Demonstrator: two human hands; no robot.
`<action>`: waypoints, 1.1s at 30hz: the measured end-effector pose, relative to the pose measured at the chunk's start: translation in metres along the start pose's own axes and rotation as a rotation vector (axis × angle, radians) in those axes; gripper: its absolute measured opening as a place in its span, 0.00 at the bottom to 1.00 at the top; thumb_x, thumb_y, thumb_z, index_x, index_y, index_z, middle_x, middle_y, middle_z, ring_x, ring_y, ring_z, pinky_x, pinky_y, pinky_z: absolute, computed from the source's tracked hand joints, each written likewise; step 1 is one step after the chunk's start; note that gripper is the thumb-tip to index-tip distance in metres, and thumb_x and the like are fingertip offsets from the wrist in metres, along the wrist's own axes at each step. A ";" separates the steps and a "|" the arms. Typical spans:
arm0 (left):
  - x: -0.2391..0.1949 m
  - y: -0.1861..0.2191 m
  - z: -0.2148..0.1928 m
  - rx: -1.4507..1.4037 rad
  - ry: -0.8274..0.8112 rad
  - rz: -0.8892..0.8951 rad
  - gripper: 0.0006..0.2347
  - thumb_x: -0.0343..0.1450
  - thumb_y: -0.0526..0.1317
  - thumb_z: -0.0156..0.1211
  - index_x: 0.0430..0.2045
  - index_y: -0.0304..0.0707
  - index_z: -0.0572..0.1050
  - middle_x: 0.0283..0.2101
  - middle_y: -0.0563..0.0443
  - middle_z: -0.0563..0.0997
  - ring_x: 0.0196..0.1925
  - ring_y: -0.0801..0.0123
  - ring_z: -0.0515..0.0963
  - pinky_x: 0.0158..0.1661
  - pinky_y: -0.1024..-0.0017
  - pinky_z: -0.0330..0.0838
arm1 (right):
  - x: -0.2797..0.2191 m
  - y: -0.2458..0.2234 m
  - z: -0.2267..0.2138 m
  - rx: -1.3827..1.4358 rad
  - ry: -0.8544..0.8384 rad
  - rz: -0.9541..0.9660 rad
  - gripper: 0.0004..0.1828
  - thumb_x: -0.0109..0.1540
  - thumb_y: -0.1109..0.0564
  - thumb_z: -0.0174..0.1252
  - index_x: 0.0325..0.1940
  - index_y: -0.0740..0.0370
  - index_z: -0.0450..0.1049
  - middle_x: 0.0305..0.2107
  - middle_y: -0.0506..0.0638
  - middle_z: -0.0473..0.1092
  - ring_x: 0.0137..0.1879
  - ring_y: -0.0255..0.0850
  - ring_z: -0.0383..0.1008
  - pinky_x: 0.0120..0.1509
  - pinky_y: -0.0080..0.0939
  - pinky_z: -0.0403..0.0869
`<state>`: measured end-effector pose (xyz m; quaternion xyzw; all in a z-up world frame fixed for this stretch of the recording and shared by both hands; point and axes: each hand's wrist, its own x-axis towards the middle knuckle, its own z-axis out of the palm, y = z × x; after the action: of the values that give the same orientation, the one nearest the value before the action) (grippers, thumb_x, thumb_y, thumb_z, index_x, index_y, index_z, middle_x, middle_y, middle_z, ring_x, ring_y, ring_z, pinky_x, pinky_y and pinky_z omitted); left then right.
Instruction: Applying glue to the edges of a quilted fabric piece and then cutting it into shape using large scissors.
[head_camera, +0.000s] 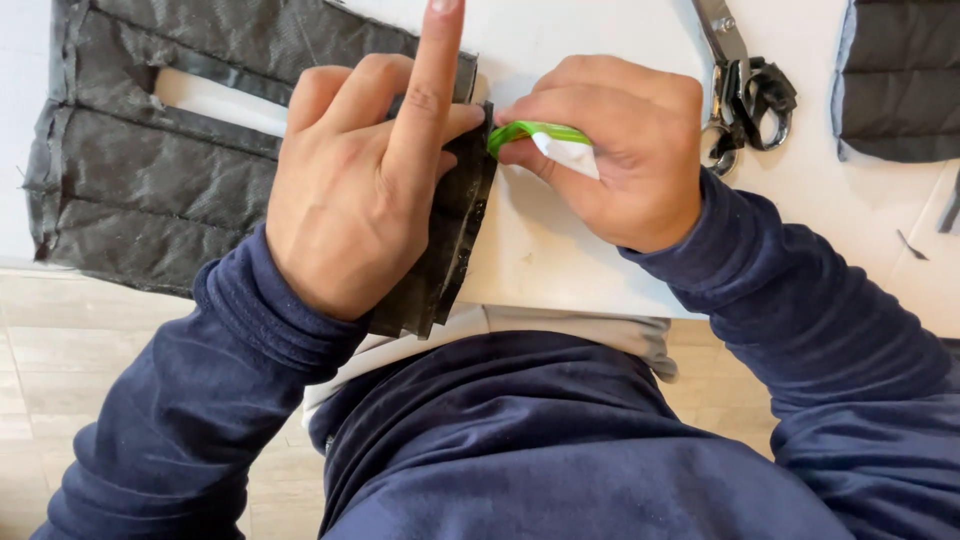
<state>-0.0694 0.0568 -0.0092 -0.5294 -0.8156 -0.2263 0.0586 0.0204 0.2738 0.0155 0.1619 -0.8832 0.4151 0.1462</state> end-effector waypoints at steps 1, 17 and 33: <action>0.001 0.000 0.000 -0.006 -0.001 0.003 0.34 0.77 0.30 0.72 0.74 0.25 0.53 0.53 0.59 0.85 0.56 0.63 0.80 0.54 0.64 0.67 | 0.001 -0.002 -0.002 -0.003 0.000 0.006 0.06 0.70 0.66 0.66 0.47 0.74 0.77 0.35 0.64 0.75 0.39 0.54 0.75 0.47 0.47 0.73; 0.001 -0.002 -0.001 -0.013 0.006 -0.006 0.32 0.76 0.29 0.73 0.72 0.24 0.57 0.51 0.55 0.85 0.54 0.65 0.80 0.55 0.66 0.65 | 0.004 0.002 -0.005 -0.080 0.071 -0.021 0.07 0.72 0.66 0.64 0.46 0.78 0.76 0.37 0.65 0.77 0.41 0.57 0.77 0.49 0.51 0.75; 0.000 0.000 -0.001 0.005 0.061 -0.019 0.23 0.87 0.34 0.66 0.72 0.24 0.58 0.46 0.57 0.85 0.52 0.68 0.82 0.56 0.65 0.62 | 0.006 -0.012 -0.007 -0.054 0.099 -0.038 0.07 0.71 0.67 0.63 0.46 0.79 0.76 0.33 0.65 0.75 0.37 0.56 0.75 0.45 0.50 0.72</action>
<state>-0.0694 0.0566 -0.0078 -0.5143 -0.8189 -0.2411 0.0825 0.0207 0.2708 0.0300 0.1538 -0.8826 0.3956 0.2020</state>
